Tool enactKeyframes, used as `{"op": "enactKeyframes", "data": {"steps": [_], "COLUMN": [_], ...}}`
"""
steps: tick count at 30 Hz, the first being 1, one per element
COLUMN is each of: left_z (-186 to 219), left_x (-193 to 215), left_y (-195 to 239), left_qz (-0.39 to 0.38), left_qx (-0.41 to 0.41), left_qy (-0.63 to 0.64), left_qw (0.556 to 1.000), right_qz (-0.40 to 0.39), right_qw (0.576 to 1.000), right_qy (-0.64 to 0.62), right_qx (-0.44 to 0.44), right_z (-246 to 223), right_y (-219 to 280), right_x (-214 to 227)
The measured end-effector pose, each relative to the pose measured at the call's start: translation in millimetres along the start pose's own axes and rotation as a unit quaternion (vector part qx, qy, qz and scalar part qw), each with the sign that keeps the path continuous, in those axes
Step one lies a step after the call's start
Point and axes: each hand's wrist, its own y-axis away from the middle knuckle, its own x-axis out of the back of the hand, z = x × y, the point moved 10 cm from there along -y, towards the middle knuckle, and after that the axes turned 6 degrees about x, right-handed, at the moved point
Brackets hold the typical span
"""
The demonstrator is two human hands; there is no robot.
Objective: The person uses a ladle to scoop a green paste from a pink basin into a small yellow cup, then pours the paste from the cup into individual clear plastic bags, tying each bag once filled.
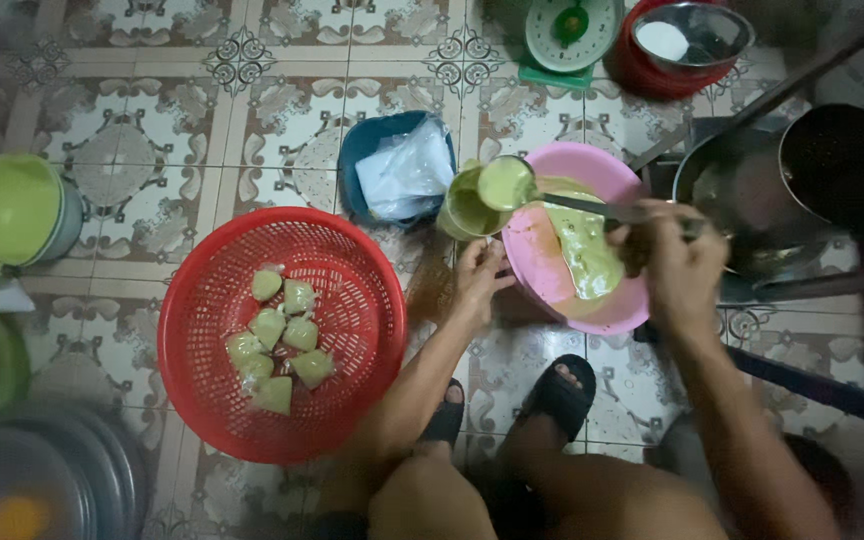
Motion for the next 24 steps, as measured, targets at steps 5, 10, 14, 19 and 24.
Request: {"op": "enactKeyframes", "data": {"steps": [5, 10, 14, 19, 24], "left_z": [-27.8, 4.1, 3.6, -11.4, -8.1], "left_x": [10.7, 7.1, 11.8, 28.1, 45.9], "left_y": [-29.4, 3.5, -0.9, -18.4, -25.5], "left_qz": [0.012, 0.019, 0.022, 0.012, 0.016], "left_qx": [0.0, 0.023, 0.026, 0.03, 0.034], "left_qy": [-0.014, 0.021, 0.03, 0.017, 0.014], "left_qw": [1.0, 0.999, 0.999, 0.999, 0.999], "right_qz": [-0.085, -0.18, -0.223, -0.177, -0.061], "right_qw": [0.991, 0.873, 0.82, 0.97, 0.988], "right_qy": [0.051, 0.273, 0.27, 0.094, 0.121], "right_qx": [0.092, 0.362, 0.453, 0.14, 0.08], "right_z": [27.6, 13.4, 5.8, 42.9, 67.2], "right_y": [26.0, 66.3, 84.5, 53.6, 58.8], "right_x": [-29.6, -58.3, -64.9, -38.8, 12.1]}}
